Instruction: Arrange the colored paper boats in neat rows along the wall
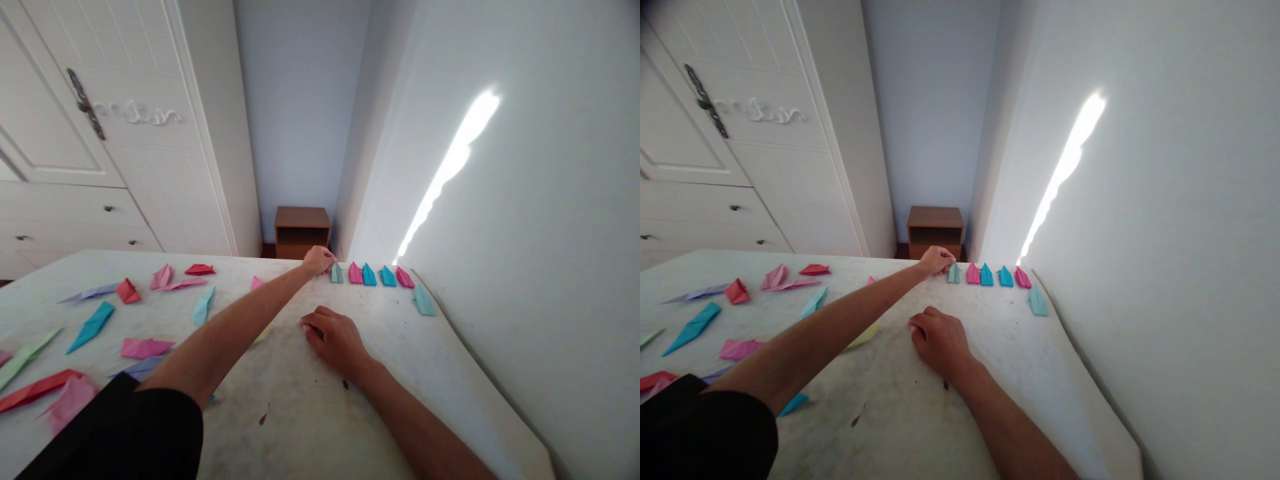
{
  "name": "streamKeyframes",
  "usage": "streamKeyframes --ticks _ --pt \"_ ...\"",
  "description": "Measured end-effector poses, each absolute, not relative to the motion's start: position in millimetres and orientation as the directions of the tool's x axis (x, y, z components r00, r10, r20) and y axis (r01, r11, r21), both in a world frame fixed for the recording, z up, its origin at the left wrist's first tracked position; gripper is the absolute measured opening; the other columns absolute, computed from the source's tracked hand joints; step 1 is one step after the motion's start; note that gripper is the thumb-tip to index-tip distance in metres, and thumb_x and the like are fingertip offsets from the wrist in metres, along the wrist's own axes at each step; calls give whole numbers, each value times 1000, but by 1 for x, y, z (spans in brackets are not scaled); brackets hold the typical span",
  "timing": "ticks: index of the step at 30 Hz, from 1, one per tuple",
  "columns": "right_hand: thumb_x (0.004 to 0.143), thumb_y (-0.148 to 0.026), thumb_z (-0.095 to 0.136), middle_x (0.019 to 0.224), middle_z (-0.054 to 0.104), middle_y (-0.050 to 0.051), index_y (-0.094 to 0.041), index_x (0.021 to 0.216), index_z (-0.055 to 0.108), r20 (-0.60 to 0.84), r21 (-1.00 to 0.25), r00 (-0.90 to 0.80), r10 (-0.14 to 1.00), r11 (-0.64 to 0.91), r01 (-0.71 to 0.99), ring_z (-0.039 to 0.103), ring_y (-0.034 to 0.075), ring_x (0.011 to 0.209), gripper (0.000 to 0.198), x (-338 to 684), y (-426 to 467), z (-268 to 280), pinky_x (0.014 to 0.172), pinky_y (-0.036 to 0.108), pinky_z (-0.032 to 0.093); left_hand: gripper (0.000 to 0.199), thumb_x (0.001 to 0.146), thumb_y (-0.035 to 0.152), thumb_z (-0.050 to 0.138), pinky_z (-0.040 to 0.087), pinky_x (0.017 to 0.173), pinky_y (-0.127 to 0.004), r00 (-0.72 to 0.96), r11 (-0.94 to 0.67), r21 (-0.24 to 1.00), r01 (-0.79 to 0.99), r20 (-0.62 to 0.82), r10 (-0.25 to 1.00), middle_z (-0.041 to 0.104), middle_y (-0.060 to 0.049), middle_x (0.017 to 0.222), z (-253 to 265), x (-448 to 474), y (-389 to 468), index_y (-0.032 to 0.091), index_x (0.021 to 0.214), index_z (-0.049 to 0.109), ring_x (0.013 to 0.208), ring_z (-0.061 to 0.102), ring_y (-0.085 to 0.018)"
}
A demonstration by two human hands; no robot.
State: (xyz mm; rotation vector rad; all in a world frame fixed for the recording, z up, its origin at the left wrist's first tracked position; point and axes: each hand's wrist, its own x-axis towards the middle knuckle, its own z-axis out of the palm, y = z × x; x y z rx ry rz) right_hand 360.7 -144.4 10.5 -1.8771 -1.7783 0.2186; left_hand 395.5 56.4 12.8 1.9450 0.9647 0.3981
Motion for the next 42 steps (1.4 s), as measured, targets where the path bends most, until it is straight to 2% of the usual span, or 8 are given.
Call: streamKeyframes --ticks 8,14,21,27,31,34,38,42 --pt "90 -16 54 96 68 2 -22 102 73 244 -497 119 962 19 868 64 16 86 23 362 -143 9 76 24 43 18 87 28 62 43 47 -17 604 -332 872 360 53 795 69 -4 80 12 375 45 12 91 68 55 61 -9" --pt "90 -16 54 94 68 3 -21 100 73 252 -526 117 961 34 850 63 16 84 22 364 -142 7 75 25 43 12 83 18 61 42 48 -16 650 -409 872 267 150 745 70 -5 88 32 333 28 11 91 68 53 59 -6" --pt "90 -22 50 86 66 3 -21 96 72 299 -546 79 951 102 832 62 18 79 23 368 -143 1 72 29 44 12 81 21 63 42 53 -17 751 -472 874 116 234 618 67 -2 74 63 227 -31 13 87 71 58 56 -9" --pt "91 -32 48 90 67 4 -21 97 72 288 -564 82 954 100 820 61 18 80 27 368 -145 -2 72 31 45 23 85 33 60 36 52 -19 696 -421 891 172 193 692 65 -3 73 53 108 -70 14 88 71 60 48 -9" --pt "90 -38 48 88 67 5 -21 95 72 294 -543 85 952 93 835 60 18 75 30 369 -146 -3 69 31 46 30 85 39 59 30 49 -20 677 -323 922 212 100 729 54 0 62 32 56 -78 11 76 65 55 42 -8" --pt "89 -42 49 88 68 5 -22 94 73 313 -529 102 944 84 844 61 19 75 31 368 -144 -5 69 32 48 34 84 42 59 25 46 -21 727 -283 936 210 43 685 45 2 57 24 37 -81 12 69 59 52 35 -7" --pt "87 -46 51 92 70 6 -23 92 73 320 -541 143 937 56 839 63 21 77 32 366 -143 -4 68 33 49 33 84 40 59 25 47 -21 784 -273 946 174 35 620 45 2 58 25 30 -81 13 66 56 53 36 -8" --pt "87 -48 52 92 70 8 -22 91 72 377 -569 217 900 41 821 62 21 74 33 353 -137 2 64 33 49 33 83 41 59 25 49 -22 763 -222 965 137 40 646 44 3 59 26 29 -78 14 65 54 55 36 -9"
